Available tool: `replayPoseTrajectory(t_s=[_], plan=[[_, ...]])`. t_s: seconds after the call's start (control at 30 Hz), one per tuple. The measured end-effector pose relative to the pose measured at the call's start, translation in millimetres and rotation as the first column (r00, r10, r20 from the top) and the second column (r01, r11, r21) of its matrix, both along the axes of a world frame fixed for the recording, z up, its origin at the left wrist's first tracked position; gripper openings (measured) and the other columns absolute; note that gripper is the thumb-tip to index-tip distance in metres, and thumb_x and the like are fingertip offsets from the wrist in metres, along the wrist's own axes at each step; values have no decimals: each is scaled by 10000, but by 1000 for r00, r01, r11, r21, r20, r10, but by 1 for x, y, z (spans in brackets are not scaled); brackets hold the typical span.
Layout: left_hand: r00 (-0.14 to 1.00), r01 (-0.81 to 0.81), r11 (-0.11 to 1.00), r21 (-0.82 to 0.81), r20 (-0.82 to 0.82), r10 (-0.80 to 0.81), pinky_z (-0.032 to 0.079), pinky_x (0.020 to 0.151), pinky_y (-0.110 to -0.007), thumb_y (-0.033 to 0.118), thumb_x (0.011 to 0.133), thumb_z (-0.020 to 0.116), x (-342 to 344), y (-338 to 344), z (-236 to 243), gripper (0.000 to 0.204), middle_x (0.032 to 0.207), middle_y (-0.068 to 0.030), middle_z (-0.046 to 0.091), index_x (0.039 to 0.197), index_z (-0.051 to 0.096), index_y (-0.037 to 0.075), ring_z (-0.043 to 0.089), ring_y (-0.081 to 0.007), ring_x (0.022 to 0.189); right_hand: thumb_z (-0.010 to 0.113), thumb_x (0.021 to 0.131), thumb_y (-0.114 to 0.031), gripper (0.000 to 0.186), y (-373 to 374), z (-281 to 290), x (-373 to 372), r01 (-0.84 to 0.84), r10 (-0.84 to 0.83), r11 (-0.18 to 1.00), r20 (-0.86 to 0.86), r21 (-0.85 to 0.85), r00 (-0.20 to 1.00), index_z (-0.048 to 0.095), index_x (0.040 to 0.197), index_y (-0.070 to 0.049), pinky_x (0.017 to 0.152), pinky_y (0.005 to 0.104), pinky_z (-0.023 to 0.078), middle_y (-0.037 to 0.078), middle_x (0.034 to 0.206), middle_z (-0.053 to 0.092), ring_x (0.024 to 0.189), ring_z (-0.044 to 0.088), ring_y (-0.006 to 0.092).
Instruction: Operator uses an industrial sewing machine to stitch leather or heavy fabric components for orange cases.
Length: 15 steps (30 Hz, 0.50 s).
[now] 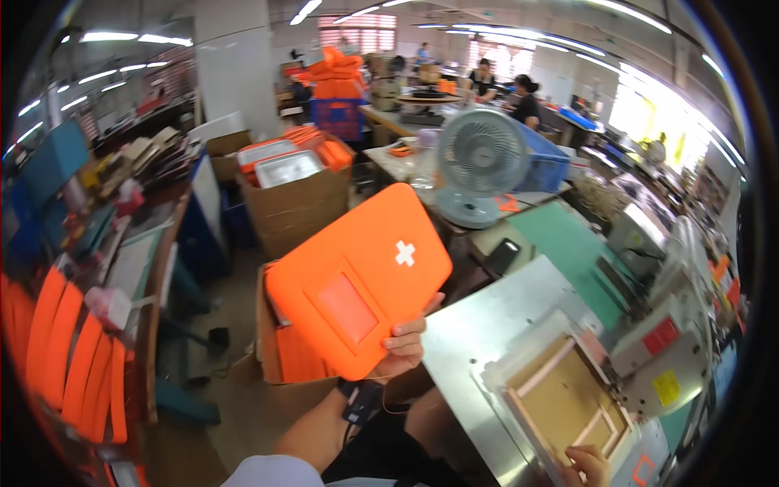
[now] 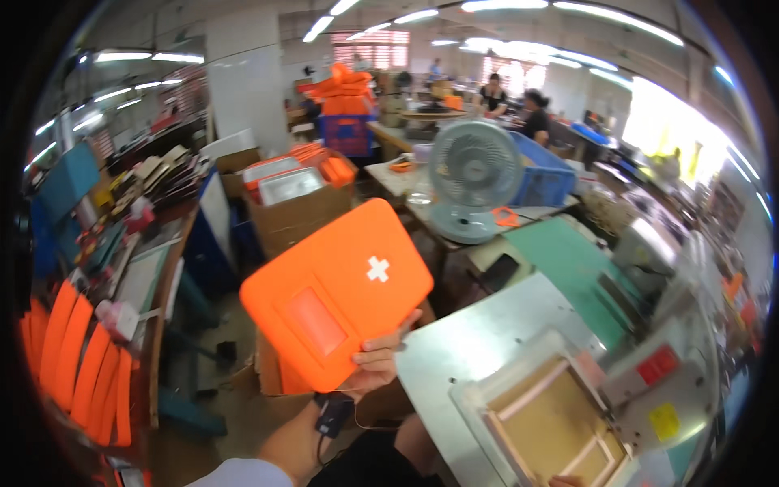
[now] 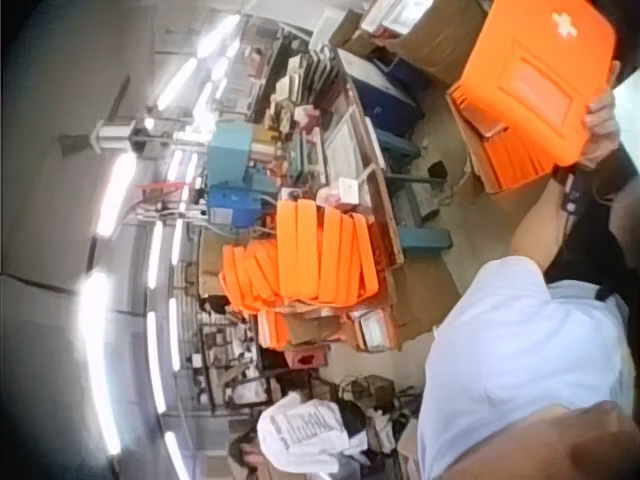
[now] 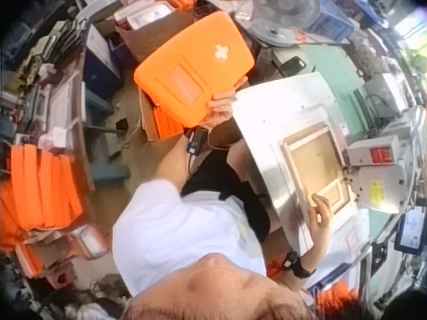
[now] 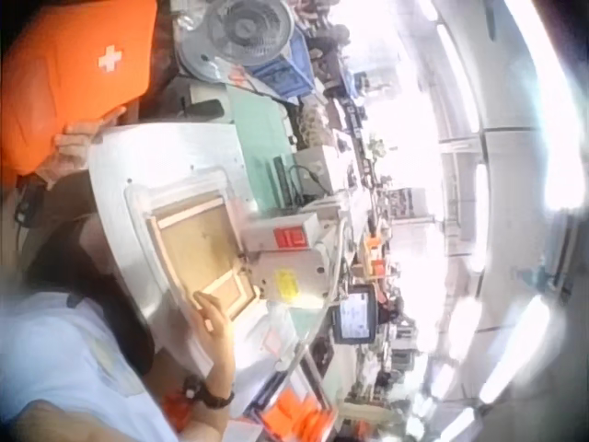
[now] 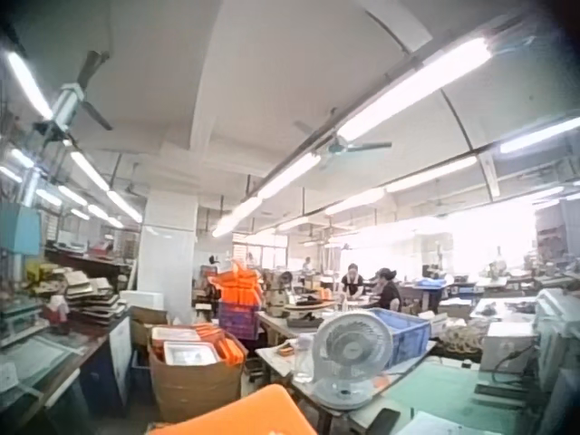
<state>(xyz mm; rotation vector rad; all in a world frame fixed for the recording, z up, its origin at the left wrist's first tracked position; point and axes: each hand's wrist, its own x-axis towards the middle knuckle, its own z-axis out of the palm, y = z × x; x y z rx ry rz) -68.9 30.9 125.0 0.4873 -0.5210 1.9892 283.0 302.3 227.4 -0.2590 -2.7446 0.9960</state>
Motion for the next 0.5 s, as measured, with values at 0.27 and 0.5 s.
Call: replayPoseTrajectory(t_s=[0.27,0.5], plan=[[999,-9,998,65,43,6,479,522,-240,301,1049,398,-5,-30,-33,598,747,-120,593,1491,222,-61,600,-165,529,547,891,17,287,7,-3,-7,-28,30,999,42,-40,999,636,1164,35,810,317,482,153,1115,635,934,608,236],[1000,-6,998,66,24,4,482,522,-240,305,1051,393,-6,-33,-44,601,744,-117,592,1490,214,-65,604,-166,531,542,944,-57,266,9,-8,-8,-15,28,990,86,-143,996,625,1184,22,862,328,473,141,1140,636,993,602,239]])
